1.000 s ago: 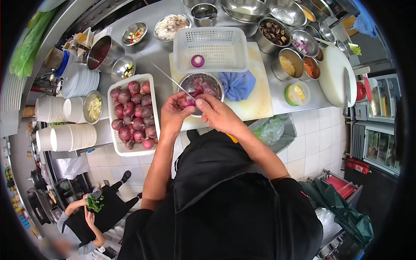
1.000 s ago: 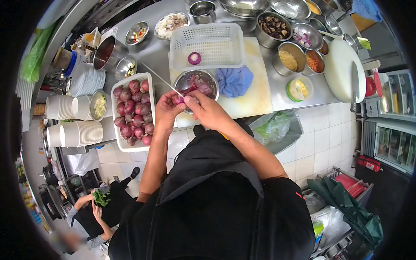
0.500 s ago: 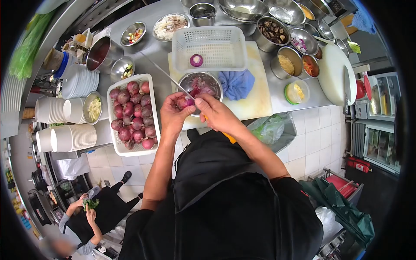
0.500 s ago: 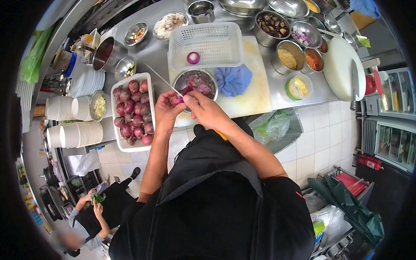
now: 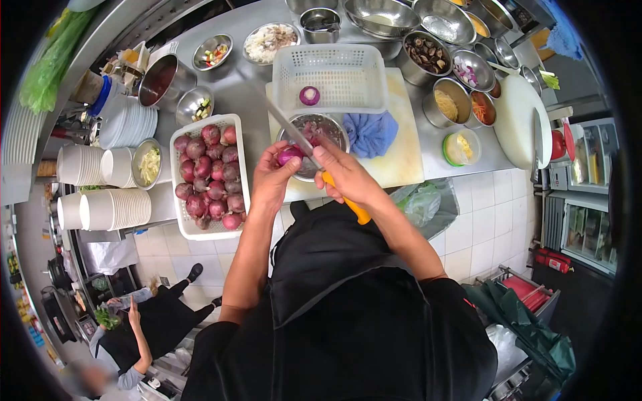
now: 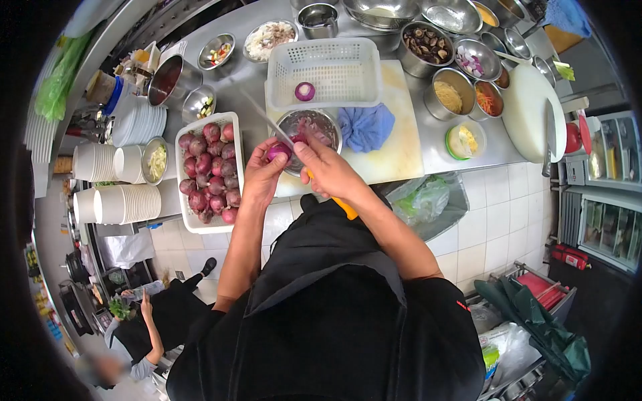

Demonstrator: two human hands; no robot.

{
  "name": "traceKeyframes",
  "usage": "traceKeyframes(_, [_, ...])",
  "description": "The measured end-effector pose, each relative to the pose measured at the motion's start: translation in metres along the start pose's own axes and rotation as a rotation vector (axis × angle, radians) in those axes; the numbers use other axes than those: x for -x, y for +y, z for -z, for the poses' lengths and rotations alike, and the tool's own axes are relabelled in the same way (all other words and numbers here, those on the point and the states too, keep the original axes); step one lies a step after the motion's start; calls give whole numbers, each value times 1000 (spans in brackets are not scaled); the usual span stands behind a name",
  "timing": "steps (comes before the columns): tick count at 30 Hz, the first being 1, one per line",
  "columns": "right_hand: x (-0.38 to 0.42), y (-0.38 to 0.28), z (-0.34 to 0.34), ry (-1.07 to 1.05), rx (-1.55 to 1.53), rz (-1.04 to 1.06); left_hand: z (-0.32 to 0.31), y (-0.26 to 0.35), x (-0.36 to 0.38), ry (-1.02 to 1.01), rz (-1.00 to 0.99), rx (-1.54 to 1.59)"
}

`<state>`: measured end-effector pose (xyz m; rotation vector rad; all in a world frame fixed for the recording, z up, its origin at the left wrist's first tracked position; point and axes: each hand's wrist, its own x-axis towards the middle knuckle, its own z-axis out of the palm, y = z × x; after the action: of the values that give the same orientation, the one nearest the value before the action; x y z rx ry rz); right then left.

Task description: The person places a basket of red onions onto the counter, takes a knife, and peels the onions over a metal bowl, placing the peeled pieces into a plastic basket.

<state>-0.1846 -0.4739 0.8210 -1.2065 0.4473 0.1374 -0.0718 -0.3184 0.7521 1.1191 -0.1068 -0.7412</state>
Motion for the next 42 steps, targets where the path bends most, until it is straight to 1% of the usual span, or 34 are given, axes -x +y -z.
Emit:
traceKeyframes(2, [-5,3,-3,-33,73,-5,-2,-3,-2,-12,-28,-95])
traceKeyframes(6, [-16,14,0,6,117,35,-5,1,0,-22,6,-86])
traceKeyframes(8, [-21,16,5,76,125,19,-13,11,7,-63,30,63])
traceKeyframes(9, [-25,17,8,75,126,19,-13,13,8,-63,30,63])
traceKeyframes(11, [-31,21,14,125,90,0,-9,17,10,-190,82,223])
traceKeyframes(15, [-28,21,18,94,63,-40,-3,18,9,-228,97,306])
traceKeyframes(18, [-15,10,5,130,85,-8,4,6,-2,-202,115,362])
traceKeyframes(20, [-10,9,-5,145,94,188,2,-2,-6,-30,49,316])
traceKeyframes(23, [-7,14,-13,135,69,132,-8,1,-4,-24,44,368])
traceKeyframes(24, [-7,18,-17,170,65,212,-5,-4,-5,-23,45,367])
traceKeyframes(27, [-9,20,-16,122,69,178,2,-15,-10,21,83,337])
traceKeyframes(29, [-10,20,-15,110,72,160,-3,-19,-8,87,35,284])
traceKeyframes(30, [-11,19,-14,94,75,139,-10,-18,-5,85,36,284])
traceKeyframes(32, [-14,22,-13,90,61,135,-26,-11,3,192,14,232])
traceKeyframes(36, [-15,24,-13,107,63,122,-25,-19,2,203,-60,156])
traceKeyframes(38, [-17,26,-14,126,92,149,-28,-19,3,230,-145,57])
traceKeyframes(42, [-21,30,-15,180,123,208,-28,-21,3,244,-144,49])
